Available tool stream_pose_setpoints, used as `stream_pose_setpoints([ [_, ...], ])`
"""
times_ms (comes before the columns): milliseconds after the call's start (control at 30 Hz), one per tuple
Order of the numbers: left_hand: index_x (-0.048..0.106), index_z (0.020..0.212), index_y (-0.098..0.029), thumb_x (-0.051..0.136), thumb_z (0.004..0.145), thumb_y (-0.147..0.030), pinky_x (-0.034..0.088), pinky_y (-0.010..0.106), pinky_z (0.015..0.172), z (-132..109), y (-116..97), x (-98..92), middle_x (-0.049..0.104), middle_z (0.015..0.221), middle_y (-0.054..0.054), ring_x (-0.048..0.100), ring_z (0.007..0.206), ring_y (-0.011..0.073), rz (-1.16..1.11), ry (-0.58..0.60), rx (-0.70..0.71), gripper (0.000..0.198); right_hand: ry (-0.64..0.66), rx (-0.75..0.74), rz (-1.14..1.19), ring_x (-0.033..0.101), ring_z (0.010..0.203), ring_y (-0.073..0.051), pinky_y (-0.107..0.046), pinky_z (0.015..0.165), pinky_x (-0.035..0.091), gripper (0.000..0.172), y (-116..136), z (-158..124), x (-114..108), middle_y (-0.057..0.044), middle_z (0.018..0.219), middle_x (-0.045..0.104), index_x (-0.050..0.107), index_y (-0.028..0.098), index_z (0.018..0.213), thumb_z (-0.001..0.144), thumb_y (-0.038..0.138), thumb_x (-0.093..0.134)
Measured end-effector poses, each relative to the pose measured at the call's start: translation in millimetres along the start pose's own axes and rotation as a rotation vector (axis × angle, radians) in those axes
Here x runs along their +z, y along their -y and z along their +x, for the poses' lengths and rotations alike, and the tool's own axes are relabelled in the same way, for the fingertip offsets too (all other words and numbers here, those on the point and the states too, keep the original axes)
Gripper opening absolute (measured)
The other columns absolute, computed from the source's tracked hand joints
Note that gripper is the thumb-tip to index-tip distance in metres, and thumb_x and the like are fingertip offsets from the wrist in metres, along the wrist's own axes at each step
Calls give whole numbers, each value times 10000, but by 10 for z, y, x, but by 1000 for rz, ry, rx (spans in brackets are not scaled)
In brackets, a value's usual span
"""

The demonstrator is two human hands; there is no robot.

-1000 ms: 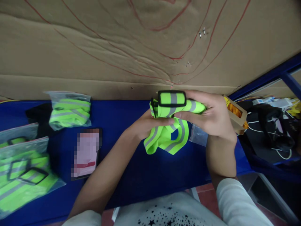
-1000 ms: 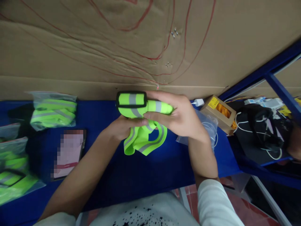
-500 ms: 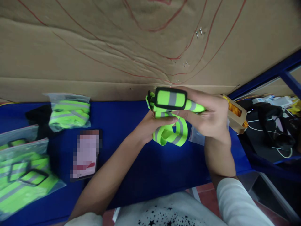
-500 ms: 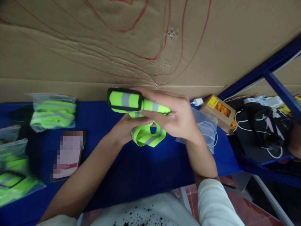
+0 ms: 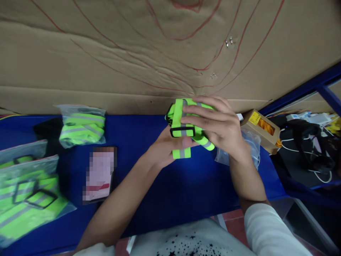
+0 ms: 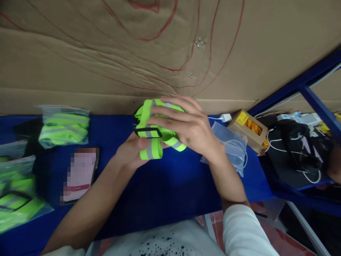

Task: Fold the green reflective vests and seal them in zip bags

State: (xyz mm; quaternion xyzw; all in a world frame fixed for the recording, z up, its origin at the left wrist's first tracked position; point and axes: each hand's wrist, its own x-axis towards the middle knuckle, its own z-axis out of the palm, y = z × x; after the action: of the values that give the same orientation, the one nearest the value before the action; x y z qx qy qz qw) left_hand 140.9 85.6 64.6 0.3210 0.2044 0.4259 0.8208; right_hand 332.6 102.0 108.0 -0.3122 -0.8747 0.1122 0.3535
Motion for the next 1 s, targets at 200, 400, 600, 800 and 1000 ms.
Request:
stream_pose_setpoints([
  [200, 753, 1057, -205, 961, 638, -298, 602, 357, 888, 121, 19, 6, 792, 1050, 38, 754, 979, 249, 136, -207, 57, 476, 213, 22, 223, 446, 1513, -295, -592, 1300, 244, 422, -135, 11, -169, 4, 1526, 591, 674, 349, 1368, 948, 307, 688],
  [400, 757, 1040, -159, 961, 576, -150, 576, 309, 784, 103, -30, -163, 779, 948, 41, 729, 851, 214, 367, -99, -51, 506, 51, 251, 358, 609, 1354, -260, -409, 1140, 516, 695, -190, -12, -158, -51, 1491, 616, 557, 307, 1485, 851, 416, 819],
  [600, 713, 968, -191, 833, 554, -3, 543, 272, 775, 187, 81, -96, 738, 889, -25, 691, 799, 151, 92, -132, 80, 470, 20, 220, 226, 731, 1121, -216, -329, 1016, 576, 462, -104, 31, 45, -49, 1242, 759, 700, 180, 1279, 878, 384, 803],
  [800, 676, 842, -228, 620, 665, -51, 541, 225, 790, 183, 20, 55, 714, 846, -21, 672, 823, 123, -230, -162, 260, 257, -130, 39, -36, 620, 1346, -186, -320, 1167, 479, 359, 30, 42, 273, -65, 1412, 681, 640, 170, 1378, 1028, 189, 564],
  [1000, 718, 1045, -241, 771, 836, -534, 503, 378, 1126, 104, 88, 144, 697, 1309, 36, 541, 1408, 269, -95, -169, 369, 364, -252, 35, -295, 579, 1393, -215, -372, 1204, 452, 366, 127, 72, 629, -60, 1445, 656, 631, 202, 1386, 1049, 175, 490],
])
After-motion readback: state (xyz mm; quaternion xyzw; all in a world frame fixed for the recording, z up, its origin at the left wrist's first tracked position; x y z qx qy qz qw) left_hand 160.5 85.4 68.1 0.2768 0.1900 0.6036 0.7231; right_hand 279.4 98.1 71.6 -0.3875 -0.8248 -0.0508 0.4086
